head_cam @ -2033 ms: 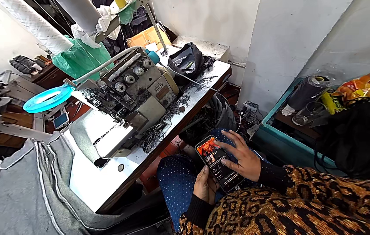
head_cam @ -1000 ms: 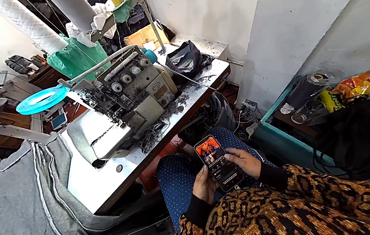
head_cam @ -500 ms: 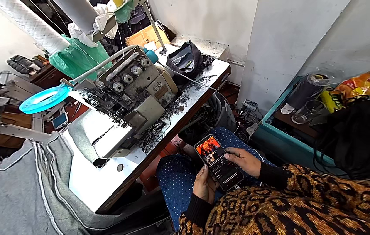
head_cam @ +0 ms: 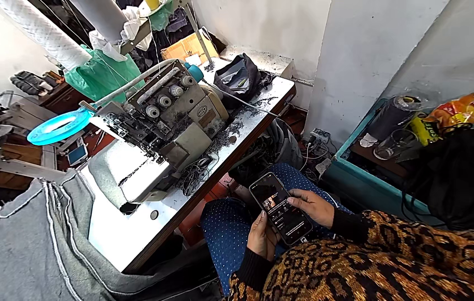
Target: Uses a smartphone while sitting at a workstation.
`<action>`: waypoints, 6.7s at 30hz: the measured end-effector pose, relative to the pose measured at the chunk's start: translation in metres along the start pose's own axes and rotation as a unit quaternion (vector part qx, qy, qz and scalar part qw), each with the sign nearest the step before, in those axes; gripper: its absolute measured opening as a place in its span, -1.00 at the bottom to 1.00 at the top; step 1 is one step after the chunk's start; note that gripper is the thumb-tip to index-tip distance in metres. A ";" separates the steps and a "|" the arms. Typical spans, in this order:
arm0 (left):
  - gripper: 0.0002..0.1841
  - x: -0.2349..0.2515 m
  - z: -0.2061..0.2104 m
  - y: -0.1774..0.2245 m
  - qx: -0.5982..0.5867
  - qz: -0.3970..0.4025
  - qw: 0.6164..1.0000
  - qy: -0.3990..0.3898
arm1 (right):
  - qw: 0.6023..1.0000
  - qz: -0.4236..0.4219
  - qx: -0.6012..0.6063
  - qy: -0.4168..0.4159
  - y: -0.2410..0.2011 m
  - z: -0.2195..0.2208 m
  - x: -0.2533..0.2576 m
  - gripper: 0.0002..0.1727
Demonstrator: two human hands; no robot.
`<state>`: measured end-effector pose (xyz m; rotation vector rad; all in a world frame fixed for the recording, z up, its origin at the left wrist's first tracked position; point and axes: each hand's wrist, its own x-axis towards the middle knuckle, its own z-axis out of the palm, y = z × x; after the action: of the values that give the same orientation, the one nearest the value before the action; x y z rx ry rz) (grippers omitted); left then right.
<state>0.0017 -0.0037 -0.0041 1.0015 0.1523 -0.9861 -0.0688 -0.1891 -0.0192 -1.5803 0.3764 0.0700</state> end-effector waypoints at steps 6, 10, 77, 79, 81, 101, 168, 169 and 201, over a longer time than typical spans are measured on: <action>-0.55 0.000 0.000 -0.001 -0.005 -0.003 1.000 0.000 | 1.000 0.002 0.007 0.000 -0.001 0.000 -0.001 -0.66; -0.54 0.000 -0.001 -0.001 -0.011 -0.004 1.000 0.001 | 1.000 0.005 0.005 0.001 -0.002 0.000 -0.002 -0.66; -0.56 0.002 -0.003 -0.003 -0.019 0.005 1.000 0.008 | 0.997 0.053 -0.011 -0.060 -0.012 0.005 -0.005 -0.30; -0.56 0.002 -0.003 -0.003 -0.020 0.002 1.000 0.010 | 0.996 0.056 -0.009 -0.062 -0.011 0.005 -0.005 -0.30; -0.56 0.002 -0.003 -0.003 -0.024 0.001 1.000 0.012 | 0.996 0.059 -0.003 -0.062 -0.012 0.006 -0.005 -0.31; -0.55 0.001 -0.002 -0.004 -0.021 0.001 1.000 0.010 | 0.994 0.082 0.008 -0.068 -0.014 0.006 -0.005 -0.20; -0.56 0.001 0.000 -0.003 -0.013 -0.005 1.000 0.018 | 0.997 -0.013 -0.073 0.033 -0.005 -0.001 0.012 -0.66; -0.56 0.001 0.000 -0.003 -0.014 -0.006 1.000 0.017 | 0.997 -0.014 -0.073 0.033 -0.005 -0.001 0.012 -0.66; -0.54 0.001 0.000 -0.002 -0.026 -0.009 1.000 0.007 | 0.999 0.004 -0.021 0.042 -0.006 0.001 0.009 -0.53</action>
<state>0.0010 -0.0048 -0.0062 0.9616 0.1988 -0.9874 -0.0586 -0.1900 -0.0158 -1.6260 0.4500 0.0175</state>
